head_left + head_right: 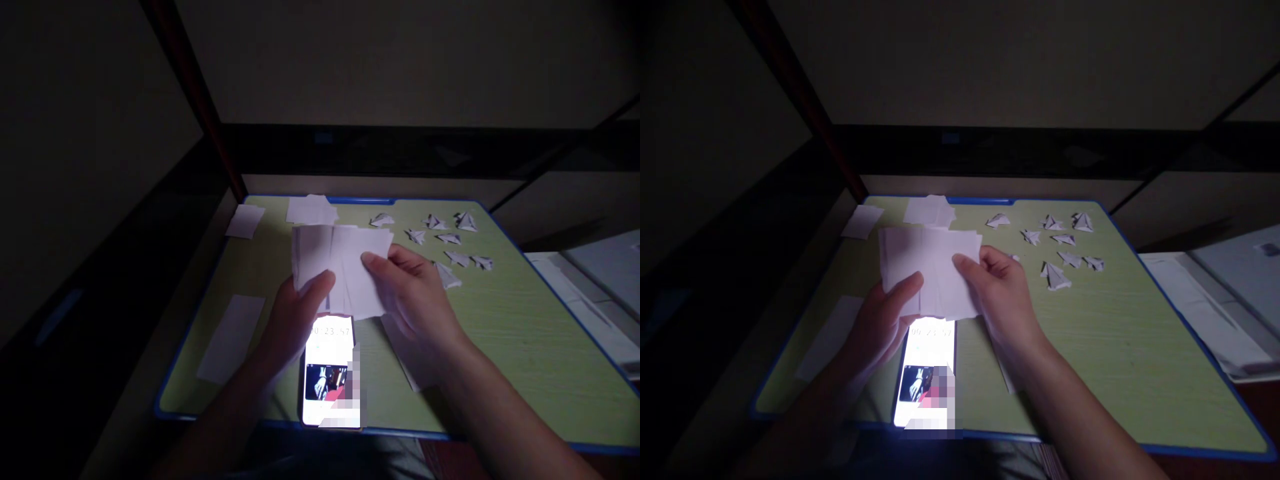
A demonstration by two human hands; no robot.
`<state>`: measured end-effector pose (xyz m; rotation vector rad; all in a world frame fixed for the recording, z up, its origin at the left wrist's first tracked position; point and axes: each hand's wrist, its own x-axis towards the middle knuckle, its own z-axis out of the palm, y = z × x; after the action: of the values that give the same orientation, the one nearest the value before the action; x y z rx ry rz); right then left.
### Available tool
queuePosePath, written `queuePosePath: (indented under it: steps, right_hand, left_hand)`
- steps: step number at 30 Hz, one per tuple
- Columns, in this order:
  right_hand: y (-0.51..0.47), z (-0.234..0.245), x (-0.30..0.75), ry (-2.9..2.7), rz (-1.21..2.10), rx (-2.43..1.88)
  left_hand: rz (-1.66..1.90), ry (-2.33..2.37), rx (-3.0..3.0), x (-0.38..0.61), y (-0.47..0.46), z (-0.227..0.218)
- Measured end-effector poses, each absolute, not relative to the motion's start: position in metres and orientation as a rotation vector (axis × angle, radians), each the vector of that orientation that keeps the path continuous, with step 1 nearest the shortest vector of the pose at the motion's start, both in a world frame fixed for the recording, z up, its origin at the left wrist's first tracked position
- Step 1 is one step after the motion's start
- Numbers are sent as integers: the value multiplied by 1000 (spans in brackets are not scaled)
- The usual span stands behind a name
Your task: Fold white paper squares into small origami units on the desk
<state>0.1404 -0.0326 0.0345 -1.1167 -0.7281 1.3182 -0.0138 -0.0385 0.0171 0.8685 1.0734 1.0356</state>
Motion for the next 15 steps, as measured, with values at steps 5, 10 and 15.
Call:
queuePosePath:
  steps: [5,10,15]
  right_hand:
    - [-11,45,167,-781,1046,-1104]
    - [-2,29,180,-817,1005,-1131]
    - [-4,18,185,-770,962,-1144]
  left_hand:
    - [991,922,793,-13,-9,33]
    - [1032,845,830,-13,12,26]
    - [1085,901,794,-16,14,12]
